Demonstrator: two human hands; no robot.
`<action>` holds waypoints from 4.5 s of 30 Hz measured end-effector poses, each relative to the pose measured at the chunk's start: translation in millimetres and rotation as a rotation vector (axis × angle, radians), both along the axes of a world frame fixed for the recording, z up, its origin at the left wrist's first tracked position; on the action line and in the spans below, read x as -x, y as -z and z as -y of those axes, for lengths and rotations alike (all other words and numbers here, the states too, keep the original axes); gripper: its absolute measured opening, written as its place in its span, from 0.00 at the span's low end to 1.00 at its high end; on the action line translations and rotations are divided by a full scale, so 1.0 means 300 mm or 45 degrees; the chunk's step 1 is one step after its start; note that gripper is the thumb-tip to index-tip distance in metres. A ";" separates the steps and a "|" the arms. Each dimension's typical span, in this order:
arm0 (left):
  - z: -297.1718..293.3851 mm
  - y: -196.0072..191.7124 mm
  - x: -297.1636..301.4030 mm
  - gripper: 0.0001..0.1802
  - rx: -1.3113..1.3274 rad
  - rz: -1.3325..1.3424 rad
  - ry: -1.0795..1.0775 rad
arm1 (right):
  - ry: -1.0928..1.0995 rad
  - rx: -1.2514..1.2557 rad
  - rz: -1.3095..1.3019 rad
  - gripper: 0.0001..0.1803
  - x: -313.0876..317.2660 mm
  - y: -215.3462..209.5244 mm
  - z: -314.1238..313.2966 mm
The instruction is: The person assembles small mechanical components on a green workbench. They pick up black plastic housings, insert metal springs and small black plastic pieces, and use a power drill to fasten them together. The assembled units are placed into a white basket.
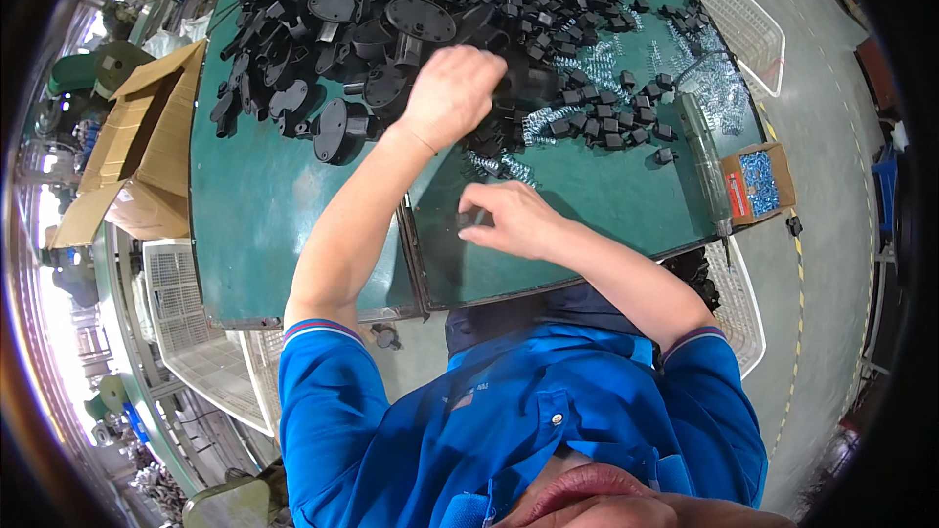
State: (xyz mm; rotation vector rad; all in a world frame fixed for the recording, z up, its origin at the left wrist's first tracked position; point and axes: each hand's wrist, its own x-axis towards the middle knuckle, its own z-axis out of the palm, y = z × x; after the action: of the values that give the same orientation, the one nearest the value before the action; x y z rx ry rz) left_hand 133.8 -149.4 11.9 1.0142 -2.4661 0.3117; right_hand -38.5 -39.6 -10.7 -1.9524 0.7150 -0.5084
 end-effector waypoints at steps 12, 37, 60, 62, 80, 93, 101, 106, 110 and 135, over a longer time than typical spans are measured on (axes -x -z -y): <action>-0.483 -0.088 -0.124 0.23 -1.658 -1.170 -0.782 | 0.494 -0.305 0.419 0.13 0.233 0.075 0.192; -0.657 -0.016 0.356 0.24 -1.854 -2.832 0.255 | 0.721 0.820 0.452 0.15 0.281 -0.101 -0.117; -0.613 -0.039 0.305 0.19 -1.568 -1.827 0.024 | 0.621 0.824 0.170 0.16 0.369 -0.125 -0.167; -0.569 -0.048 0.288 0.24 -1.690 -1.607 -0.011 | 0.584 0.823 0.201 0.16 0.396 -0.079 -0.148; -0.473 -0.037 0.347 0.23 -1.101 -0.614 0.001 | 0.496 1.128 0.000 0.11 0.489 0.032 -0.072; -0.458 0.033 0.412 0.22 -0.701 -0.179 -0.142 | 1.050 0.874 -1.179 0.22 0.716 -0.159 -0.025; -0.442 0.029 0.419 0.23 -0.678 -0.069 -0.105 | 1.075 0.703 -1.215 0.33 0.777 -0.036 0.026; -0.440 0.034 0.417 0.23 -0.698 -0.055 -0.116 | 1.130 0.575 -0.069 0.30 0.721 -0.175 -0.038; -0.437 0.032 0.417 0.23 -0.716 -0.056 -0.129 | 0.759 0.370 0.946 0.30 0.632 -0.194 -0.035; -0.432 0.039 0.407 0.19 -0.749 -0.047 -0.111 | 0.560 0.450 1.161 0.25 0.357 -0.121 0.009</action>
State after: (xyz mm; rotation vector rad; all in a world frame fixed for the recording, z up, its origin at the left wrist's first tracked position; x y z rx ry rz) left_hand 11.7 -19.7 0.2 1.3373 -2.5352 -0.4327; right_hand -145.6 -42.3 25.7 -1.5893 0.4533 -1.7434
